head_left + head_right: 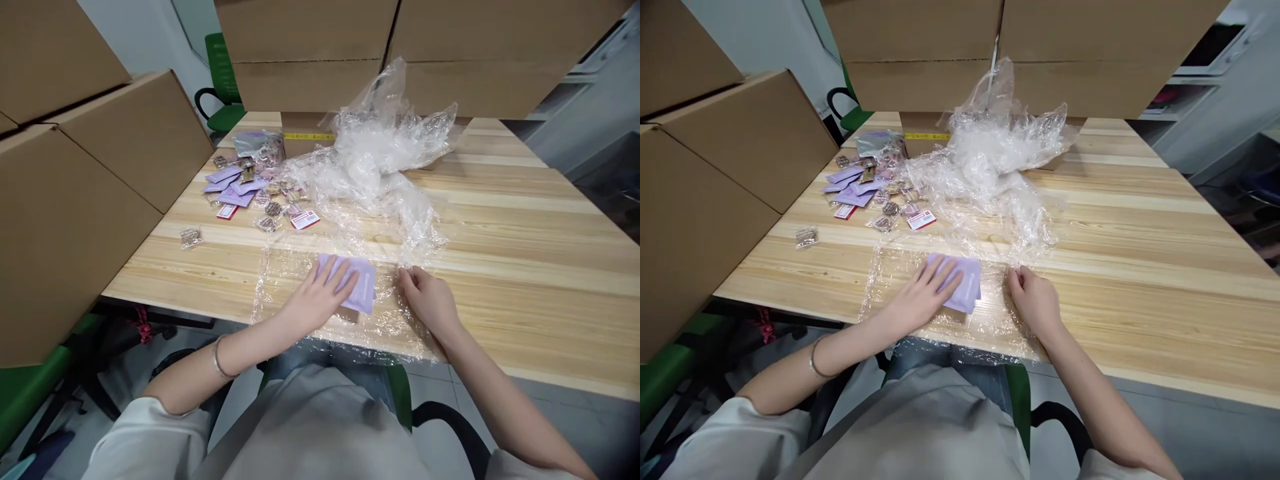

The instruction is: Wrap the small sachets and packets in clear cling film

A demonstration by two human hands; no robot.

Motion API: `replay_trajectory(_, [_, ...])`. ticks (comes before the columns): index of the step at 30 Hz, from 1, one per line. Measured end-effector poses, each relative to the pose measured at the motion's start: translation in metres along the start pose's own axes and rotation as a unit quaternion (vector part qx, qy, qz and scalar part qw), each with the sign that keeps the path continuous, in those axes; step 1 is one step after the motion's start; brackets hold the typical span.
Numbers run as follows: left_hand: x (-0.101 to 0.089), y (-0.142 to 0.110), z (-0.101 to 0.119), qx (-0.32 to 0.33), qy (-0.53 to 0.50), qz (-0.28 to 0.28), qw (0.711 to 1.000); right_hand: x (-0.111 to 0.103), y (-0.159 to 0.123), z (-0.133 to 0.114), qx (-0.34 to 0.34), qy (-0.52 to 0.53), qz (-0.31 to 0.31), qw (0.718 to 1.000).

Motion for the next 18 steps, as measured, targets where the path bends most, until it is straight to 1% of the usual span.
replay_trajectory(1, [0.01, 0.003, 0.005, 0.006, -0.017, -0.033, 0.999, -0.002, -0.001, 0.0, 0.002, -0.003, 0.0, 1.0])
replay_trajectory(2, [0.015, 0.004, 0.006, 0.011, -0.038, -0.056, 0.998, -0.006, -0.004, 0.001, 0.002, -0.004, 0.005, 1.0])
replay_trajectory(3, [0.015, 0.003, 0.003, 0.017, -0.062, -0.07, 0.995, -0.013, -0.006, 0.003, -0.002, -0.007, 0.02, 1.0])
replay_trajectory(4, [0.009, -0.001, -0.003, 0.026, -0.085, -0.074, 0.993, -0.021, -0.01, 0.004, -0.019, -0.015, 0.043, 0.999])
replay_trajectory(5, [0.0, -0.008, -0.012, 0.034, -0.107, -0.069, 0.991, -0.031, -0.014, 0.004, -0.055, -0.028, 0.067, 0.996])
replay_trajectory(6, [-0.011, -0.016, -0.025, 0.034, -0.123, -0.058, 0.99, -0.04, -0.02, 0.003, -0.11, -0.045, 0.085, 0.989])
replay_trajectory(7, [-0.023, -0.027, -0.04, 0.026, -0.134, -0.038, 0.99, -0.046, -0.027, 0.0, -0.181, -0.064, 0.092, 0.977])
replay_trajectory(9, [-0.043, -0.054, -0.073, 0.01, -0.154, 0.008, 0.988, -0.048, -0.047, 0.0, -0.321, -0.091, 0.064, 0.94])
replay_trajectory(10, [-0.047, -0.067, -0.089, -0.007, -0.162, 0.018, 0.987, -0.046, -0.057, 0.004, -0.37, -0.098, 0.041, 0.923])
replay_trajectory(11, [-0.046, -0.08, -0.103, -0.013, -0.169, 0.021, 0.985, -0.043, -0.064, 0.01, -0.4, -0.103, 0.018, 0.911])
replay_trajectory(12, [-0.042, -0.091, -0.115, -0.024, -0.17, 0.013, 0.985, -0.041, -0.069, 0.016, -0.415, -0.109, -0.001, 0.903])
replay_trajectory(14, [-0.028, -0.104, -0.135, -0.04, -0.162, -0.01, 0.986, -0.037, -0.074, 0.023, -0.429, -0.126, -0.025, 0.894])
replay_trajectory(16, [-0.019, -0.107, -0.147, -0.049, -0.139, -0.019, 0.989, -0.036, -0.073, 0.019, -0.453, -0.14, -0.029, 0.88])
replay_trajectory(18, [-0.015, -0.104, -0.151, -0.04, -0.119, -0.027, 0.992, -0.038, -0.069, 0.007, -0.492, -0.139, -0.029, 0.859])
Point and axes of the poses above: each hand's wrist, its own y-axis towards the middle knuckle, its own x-axis out of the palm, z = x × y, the point moved 9 cm from there along y, towards the middle knuckle, and after that the axes turned 9 degrees about -x, right-handed, at the moved point
